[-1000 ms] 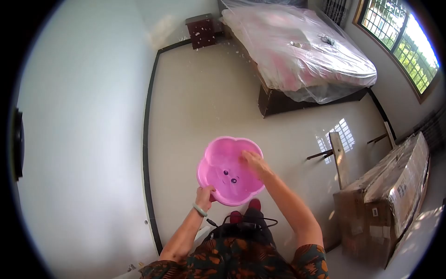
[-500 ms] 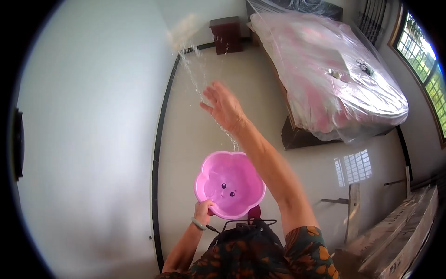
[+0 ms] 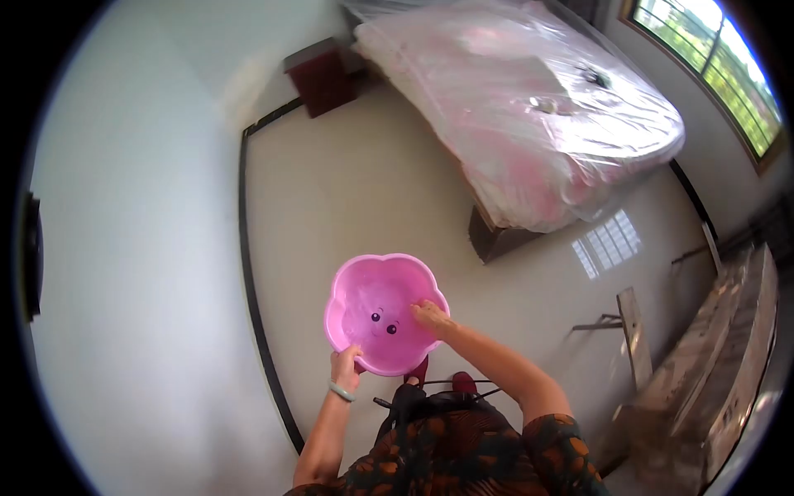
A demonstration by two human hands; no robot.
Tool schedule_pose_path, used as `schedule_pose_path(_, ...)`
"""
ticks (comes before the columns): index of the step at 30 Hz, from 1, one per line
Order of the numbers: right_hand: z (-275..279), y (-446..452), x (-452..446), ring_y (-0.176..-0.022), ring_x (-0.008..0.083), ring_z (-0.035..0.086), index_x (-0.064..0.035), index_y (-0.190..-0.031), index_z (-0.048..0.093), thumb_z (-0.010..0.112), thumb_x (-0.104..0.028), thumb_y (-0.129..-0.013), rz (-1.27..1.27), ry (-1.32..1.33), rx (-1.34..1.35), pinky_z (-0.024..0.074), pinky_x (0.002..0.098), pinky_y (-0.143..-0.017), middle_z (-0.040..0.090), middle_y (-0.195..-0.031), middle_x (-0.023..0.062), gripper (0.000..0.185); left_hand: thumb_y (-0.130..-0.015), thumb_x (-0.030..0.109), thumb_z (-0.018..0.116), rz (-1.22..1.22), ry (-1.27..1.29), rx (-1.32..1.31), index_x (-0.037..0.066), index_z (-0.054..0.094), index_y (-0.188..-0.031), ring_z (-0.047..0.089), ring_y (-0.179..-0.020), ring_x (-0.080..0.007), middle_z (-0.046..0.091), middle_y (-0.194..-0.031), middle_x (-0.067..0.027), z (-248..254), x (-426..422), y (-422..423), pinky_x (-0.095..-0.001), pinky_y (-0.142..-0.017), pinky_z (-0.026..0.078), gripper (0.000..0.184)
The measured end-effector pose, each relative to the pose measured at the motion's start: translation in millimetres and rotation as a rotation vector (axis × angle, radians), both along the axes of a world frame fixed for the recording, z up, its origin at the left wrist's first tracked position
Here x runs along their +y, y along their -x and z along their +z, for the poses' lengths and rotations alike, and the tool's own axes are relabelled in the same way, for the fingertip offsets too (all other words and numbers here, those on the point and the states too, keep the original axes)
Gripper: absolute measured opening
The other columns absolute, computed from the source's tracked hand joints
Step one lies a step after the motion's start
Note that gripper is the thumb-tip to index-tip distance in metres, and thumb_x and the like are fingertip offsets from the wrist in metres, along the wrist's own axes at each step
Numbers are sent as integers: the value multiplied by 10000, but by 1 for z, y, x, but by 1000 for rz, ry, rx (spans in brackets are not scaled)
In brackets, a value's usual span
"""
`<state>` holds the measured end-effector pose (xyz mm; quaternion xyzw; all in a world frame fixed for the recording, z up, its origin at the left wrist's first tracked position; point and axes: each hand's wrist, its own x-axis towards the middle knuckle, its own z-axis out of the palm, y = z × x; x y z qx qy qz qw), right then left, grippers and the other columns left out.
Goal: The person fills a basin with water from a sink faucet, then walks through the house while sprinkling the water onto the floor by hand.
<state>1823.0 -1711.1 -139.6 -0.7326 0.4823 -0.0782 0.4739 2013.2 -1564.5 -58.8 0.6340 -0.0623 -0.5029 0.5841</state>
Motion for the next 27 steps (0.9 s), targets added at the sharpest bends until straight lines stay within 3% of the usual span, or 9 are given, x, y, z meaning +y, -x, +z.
schedule_pose_path(1,6,0,-3,-890,187,562,24,-998,572,428,-245,-876,-66,-5,10,445,322,-810,592,-944,113,328,-626,1,532,-66,-5,10,-51,539,-795,555,-631,-170,531,-713,-71,-2,-12,-7,-310,-511,473,177)
schedule_pose_path(3,38,-12,4,-761,204,576,5,-874,574,418,-142,-853,-630,-738,-458,487,325,-646,581,-806,133,215,-610,-17,535,-129,-34,43,-46,538,-787,541,-631,-155,532,-719,-67,4,-31,-13,-293,-521,459,180)
schedule_pose_path(5,62,-19,1,-640,193,557,-7,-780,540,419,-118,-855,-953,-963,-831,479,316,-562,565,-724,94,180,-607,-24,528,-216,-21,-11,-54,537,-847,552,-640,-169,538,-758,-73,19,-54,-6,-288,-532,468,242)
schedule_pose_path(7,23,-17,-15,-632,190,557,2,-788,538,418,-95,-860,-960,-1307,-1386,484,305,-541,556,-703,90,170,-610,-29,523,-372,-42,26,-60,529,-890,563,-663,-185,540,-790,-84,6,-71,-13,-296,-542,479,282)
schedule_pose_path(9,86,29,-33,-648,199,563,25,-805,529,429,-98,-867,-821,-1413,-1753,496,310,-577,556,-708,106,171,-611,-33,514,-506,-48,40,-55,521,-883,565,-661,-198,533,-790,-90,18,-96,-6,-310,-543,488,273)
schedule_pose_path(13,214,202,-72,-912,223,536,2,-959,510,517,-68,-831,-879,-111,-2305,474,345,-780,536,-989,113,145,-618,-36,504,-642,-20,61,-47,508,-844,559,-639,-202,518,-766,-92,20,-133,17,-318,-517,480,227)
schedule_pose_path(16,275,273,-36,-925,209,536,-30,-971,518,529,-131,-840,-1291,412,-2007,462,372,-810,541,-999,82,167,-622,-39,503,-760,-37,100,-50,504,-829,553,-630,-202,511,-739,-88,32,-144,51,-316,-518,476,207)
schedule_pose_path(20,204,279,-5,-918,190,541,-70,-957,533,562,-194,-827,-1345,106,-1410,448,388,-845,565,-919,50,182,-627,-35,518,-933,-81,109,-74,532,-863,562,-714,-206,543,-793,-107,22,-175,93,-319,-602,476,240)
schedule_pose_path(27,124,242,27,-793,128,518,12,-1034,507,483,-310,-863,-1226,-382,-554,455,264,-690,534,-903,54,366,-637,-16,531,-1063,-89,-12,-55,539,-729,535,-561,-188,531,-668,-91,24,-196,200,-315,-491,459,100)
